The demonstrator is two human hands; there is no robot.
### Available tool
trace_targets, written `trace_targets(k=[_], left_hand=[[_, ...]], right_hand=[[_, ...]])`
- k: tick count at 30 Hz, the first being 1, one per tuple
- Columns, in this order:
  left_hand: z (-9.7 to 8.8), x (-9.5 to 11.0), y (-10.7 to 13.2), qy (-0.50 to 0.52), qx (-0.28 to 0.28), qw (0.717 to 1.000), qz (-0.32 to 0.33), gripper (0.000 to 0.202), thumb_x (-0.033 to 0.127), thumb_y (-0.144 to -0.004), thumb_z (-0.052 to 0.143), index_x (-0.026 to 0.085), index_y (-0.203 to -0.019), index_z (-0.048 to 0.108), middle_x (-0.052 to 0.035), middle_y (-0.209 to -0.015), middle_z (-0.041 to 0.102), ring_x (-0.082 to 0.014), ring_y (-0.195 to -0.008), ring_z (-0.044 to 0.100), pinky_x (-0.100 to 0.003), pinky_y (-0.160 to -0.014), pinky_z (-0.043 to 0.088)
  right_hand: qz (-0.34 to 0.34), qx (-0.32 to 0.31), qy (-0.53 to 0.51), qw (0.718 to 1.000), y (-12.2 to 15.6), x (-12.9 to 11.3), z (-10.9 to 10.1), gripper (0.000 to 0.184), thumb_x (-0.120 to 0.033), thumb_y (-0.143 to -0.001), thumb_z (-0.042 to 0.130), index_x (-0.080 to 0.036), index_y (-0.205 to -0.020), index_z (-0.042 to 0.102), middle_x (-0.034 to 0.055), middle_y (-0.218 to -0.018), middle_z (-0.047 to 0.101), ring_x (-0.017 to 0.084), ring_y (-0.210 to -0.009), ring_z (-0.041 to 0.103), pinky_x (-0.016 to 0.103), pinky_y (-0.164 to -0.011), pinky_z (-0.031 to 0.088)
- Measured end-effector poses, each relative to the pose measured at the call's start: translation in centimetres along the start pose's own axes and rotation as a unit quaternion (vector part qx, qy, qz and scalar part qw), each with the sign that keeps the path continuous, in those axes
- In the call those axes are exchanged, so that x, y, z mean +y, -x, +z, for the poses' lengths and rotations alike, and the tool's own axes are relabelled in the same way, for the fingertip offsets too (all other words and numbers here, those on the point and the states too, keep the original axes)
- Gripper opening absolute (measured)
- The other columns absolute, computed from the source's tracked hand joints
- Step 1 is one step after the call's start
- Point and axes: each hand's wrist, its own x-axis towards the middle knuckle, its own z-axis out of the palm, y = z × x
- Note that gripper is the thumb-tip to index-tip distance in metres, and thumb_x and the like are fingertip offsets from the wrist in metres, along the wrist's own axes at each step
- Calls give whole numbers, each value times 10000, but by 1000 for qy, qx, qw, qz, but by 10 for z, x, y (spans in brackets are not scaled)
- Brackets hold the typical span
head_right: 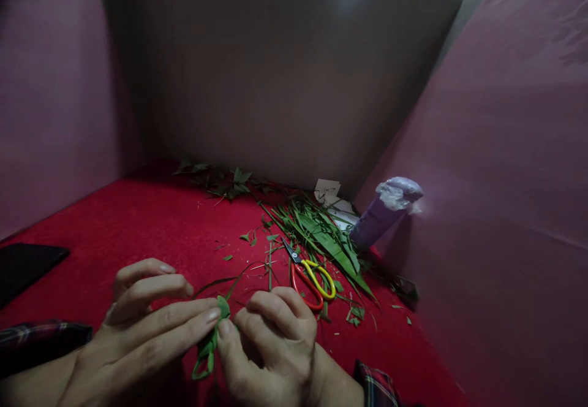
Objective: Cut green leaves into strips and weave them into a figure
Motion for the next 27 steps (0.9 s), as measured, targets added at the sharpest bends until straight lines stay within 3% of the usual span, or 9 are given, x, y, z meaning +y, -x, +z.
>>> trace_targets(k=[5, 13, 18, 21, 24, 27], left_hand=[[-1, 2, 6, -12, -15, 1000, 5, 317, 207, -893, 342, 270, -1056, 607, 7, -902, 717, -175, -903, 546, -398, -934, 322], [-4, 1, 4, -29, -9, 999, 17, 290, 234, -899, 375, 267, -1070, 607, 0, -897, 721, -181, -907, 545, -415, -927, 316], [-5, -5, 3, -38, -24, 995, 92, 288, 216, -886, 398, 262, -1085, 601, 14, -901, 719, -163, -900, 536, -370, -930, 308], [-5, -4, 3, -37, -19, 998, 41, 282, 209, -881, 400, 267, -1058, 612, 11, -883, 721, -172, -897, 533, -392, -926, 310], [-4, -4, 3, -30, -13, 997, 72, 263, 233, -870, 418, 250, -1021, 633, 1, -856, 722, -175, -895, 525, -377, -916, 319], [-2, -7, 1, -36, 5, 997, 61, 252, 236, -863, 422, 278, -975, 643, 6, -812, 715, -174, -864, 531, -372, -887, 335]], right_hand=[[6, -18, -29, 999, 7, 3, -1, 158, -153, -853, 458, -160, -909, 605, 28, -742, 730, 155, -729, 632, 325, -662, 486], [16, -1, -21, 1000, 9, 1, 3, 138, -151, -843, 464, -186, -842, 597, -14, -701, 723, 131, -697, 636, 297, -692, 450], [24, 1, -28, 999, 10, 0, 5, 156, -166, -857, 433, -182, -850, 589, -4, -705, 720, 139, -697, 627, 316, -681, 444], [33, -6, -34, 999, 11, -1, 5, 162, -161, -849, 430, -188, -843, 589, -13, -696, 717, 136, -690, 626, 311, -682, 439], [35, -6, -26, 999, 13, 0, 5, 158, -172, -841, 433, -198, -838, 588, -23, -699, 719, 139, -685, 623, 318, -710, 424], [37, -10, -17, 999, 14, 2, 7, 148, -150, -818, 447, -203, -865, 577, -27, -710, 718, 145, -704, 619, 327, -730, 403]])
